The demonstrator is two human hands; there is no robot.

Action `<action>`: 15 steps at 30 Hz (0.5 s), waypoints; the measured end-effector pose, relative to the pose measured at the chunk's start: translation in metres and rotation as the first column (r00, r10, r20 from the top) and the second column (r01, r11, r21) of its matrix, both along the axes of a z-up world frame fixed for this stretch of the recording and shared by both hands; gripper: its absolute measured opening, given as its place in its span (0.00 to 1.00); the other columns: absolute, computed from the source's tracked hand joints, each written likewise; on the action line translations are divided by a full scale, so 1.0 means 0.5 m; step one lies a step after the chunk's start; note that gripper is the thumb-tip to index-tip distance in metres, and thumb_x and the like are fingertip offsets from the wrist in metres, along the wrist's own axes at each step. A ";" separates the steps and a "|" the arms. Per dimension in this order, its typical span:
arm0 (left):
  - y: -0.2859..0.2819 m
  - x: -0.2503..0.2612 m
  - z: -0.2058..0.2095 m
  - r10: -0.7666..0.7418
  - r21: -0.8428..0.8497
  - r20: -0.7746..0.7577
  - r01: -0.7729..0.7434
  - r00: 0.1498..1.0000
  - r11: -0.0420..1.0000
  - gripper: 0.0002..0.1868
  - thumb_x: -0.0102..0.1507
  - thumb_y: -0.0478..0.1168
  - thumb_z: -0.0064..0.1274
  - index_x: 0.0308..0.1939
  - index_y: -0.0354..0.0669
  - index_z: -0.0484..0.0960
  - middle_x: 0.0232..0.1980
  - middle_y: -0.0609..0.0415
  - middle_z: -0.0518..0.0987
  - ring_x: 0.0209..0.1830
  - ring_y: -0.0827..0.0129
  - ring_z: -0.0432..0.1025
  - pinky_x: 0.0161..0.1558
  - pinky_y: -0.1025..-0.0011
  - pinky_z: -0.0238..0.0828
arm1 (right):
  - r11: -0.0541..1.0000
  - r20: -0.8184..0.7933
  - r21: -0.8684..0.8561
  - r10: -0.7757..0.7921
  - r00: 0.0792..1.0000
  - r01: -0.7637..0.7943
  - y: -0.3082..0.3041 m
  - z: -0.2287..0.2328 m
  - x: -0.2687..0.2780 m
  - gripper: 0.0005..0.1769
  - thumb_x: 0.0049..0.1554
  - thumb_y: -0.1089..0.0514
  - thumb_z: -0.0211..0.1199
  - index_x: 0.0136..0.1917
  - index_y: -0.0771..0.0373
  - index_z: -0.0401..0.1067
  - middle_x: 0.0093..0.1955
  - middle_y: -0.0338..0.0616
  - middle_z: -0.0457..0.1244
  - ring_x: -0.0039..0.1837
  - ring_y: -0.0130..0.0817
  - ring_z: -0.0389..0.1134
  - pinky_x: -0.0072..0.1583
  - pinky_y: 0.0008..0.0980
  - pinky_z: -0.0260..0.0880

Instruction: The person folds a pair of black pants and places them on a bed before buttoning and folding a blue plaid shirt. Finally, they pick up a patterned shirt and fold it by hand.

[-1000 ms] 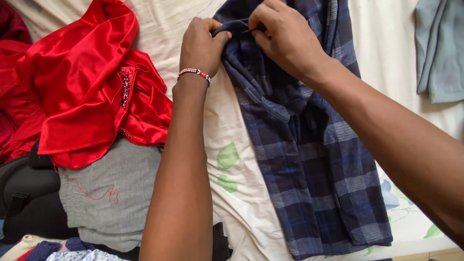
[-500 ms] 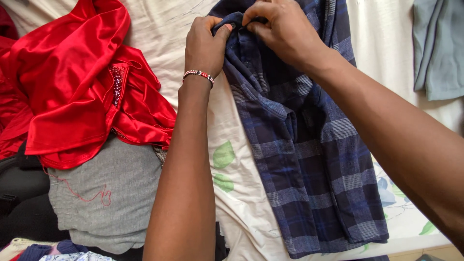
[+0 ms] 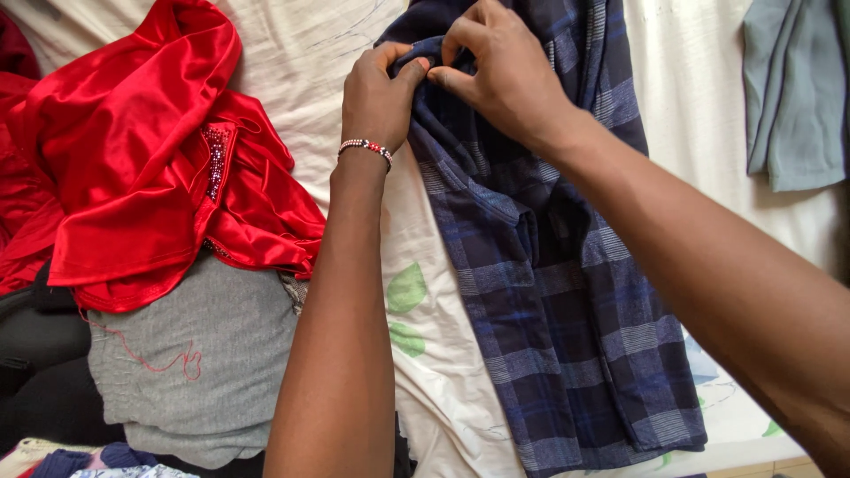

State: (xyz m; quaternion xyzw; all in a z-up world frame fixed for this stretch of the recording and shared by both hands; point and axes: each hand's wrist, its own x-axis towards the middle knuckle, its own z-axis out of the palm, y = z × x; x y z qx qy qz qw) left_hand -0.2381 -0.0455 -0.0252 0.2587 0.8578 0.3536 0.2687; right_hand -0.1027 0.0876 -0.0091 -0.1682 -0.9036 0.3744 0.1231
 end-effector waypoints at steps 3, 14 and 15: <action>-0.001 0.003 -0.009 0.017 -0.007 0.035 -0.017 0.999 1.000 0.18 0.61 0.50 0.60 0.47 0.41 0.85 0.48 0.46 0.83 0.49 0.57 0.78 0.53 0.64 0.71 | 0.998 -0.025 0.055 -0.034 0.999 0.035 -0.009 -0.021 0.005 0.13 0.61 0.55 0.74 0.49 0.65 0.75 0.56 0.50 0.63 0.60 0.48 0.65 0.61 0.44 0.67; -0.001 0.019 -0.051 -0.084 0.075 -0.083 0.090 0.993 0.993 0.15 0.64 0.48 0.60 0.48 0.42 0.83 0.49 0.44 0.81 0.53 0.50 0.73 0.56 0.59 0.68 | 1.000 -0.041 0.016 0.019 0.999 -0.018 0.017 -0.037 0.014 0.07 0.61 0.64 0.68 0.54 0.64 0.78 0.52 0.49 0.67 0.57 0.47 0.67 0.59 0.43 0.67; 0.001 0.022 -0.055 -0.078 0.049 -0.125 0.085 0.989 0.995 0.16 0.62 0.46 0.61 0.49 0.43 0.83 0.50 0.45 0.81 0.53 0.49 0.72 0.57 0.58 0.68 | 0.999 -0.044 -0.043 0.015 0.999 -0.017 0.020 -0.038 0.014 0.06 0.63 0.64 0.67 0.54 0.65 0.77 0.52 0.49 0.66 0.55 0.46 0.68 0.57 0.41 0.68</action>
